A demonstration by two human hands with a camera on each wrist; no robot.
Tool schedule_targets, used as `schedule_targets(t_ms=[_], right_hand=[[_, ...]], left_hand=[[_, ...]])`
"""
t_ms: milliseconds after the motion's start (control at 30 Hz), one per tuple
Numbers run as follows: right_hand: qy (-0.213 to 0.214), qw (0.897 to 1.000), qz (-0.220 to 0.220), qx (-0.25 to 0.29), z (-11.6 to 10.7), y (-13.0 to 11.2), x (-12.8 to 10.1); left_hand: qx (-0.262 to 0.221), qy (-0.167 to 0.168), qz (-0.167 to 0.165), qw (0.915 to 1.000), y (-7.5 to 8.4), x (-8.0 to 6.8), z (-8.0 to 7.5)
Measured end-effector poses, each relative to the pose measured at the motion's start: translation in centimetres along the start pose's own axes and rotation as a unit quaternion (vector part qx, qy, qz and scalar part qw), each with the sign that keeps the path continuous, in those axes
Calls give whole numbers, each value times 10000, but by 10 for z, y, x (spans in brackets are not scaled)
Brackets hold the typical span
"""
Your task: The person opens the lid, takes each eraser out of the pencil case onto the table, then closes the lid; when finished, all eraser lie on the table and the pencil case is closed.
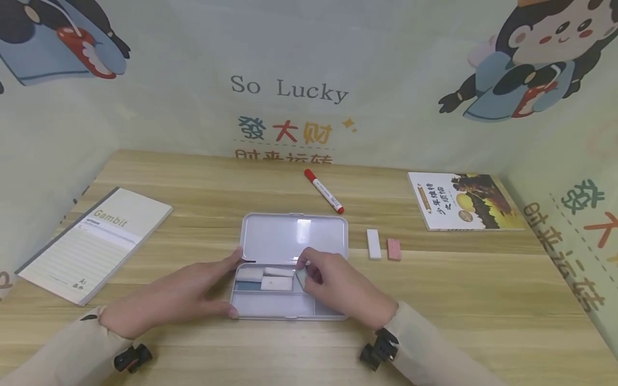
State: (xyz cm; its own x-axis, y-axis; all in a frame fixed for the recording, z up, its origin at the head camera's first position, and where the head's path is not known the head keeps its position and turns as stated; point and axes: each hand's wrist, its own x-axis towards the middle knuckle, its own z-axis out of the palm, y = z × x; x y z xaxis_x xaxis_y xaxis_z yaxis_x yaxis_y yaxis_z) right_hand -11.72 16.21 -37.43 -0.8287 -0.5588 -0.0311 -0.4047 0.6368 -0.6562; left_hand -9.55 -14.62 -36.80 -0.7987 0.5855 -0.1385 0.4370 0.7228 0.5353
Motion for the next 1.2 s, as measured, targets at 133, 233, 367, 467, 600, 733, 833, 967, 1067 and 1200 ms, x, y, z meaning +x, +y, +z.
schedule_targets(t_ms=[133,233,367,467,600,733,833,967,1067,1200], right_hand=[[420,9989,-192,78,-3,4,-5],[734,9967,-293,177,-9,8,-11],[983,9944,-234,310,-19,15,-20],[1163,9927,-129,281,-28,23,-27],[1417,9899,5,39,-43,36,-40],[1671,9854,209,-237,-57,51,-54],[1887,9807,317,-393,-67,63,-63],[2102,9751,504,-494,-78,82,-74],[2156,9729,677,-480,-85,96,-80],[2125,9729,805,-424,-91,110,-86]], left_hand=[[25,18,11,10000,0,0,1],[8,10,23,10000,0,-1,1],[11,-38,-35,10000,-1,-1,2],[50,-51,-65,10000,-1,-2,2],[85,-42,-30,10000,0,-1,2],[112,-40,-32,9999,0,0,1],[135,-47,-51,9999,0,0,1],[142,-61,-67,9999,1,0,1],[126,-63,-71,9999,0,1,1],[124,-68,-48,9999,-1,2,1]])
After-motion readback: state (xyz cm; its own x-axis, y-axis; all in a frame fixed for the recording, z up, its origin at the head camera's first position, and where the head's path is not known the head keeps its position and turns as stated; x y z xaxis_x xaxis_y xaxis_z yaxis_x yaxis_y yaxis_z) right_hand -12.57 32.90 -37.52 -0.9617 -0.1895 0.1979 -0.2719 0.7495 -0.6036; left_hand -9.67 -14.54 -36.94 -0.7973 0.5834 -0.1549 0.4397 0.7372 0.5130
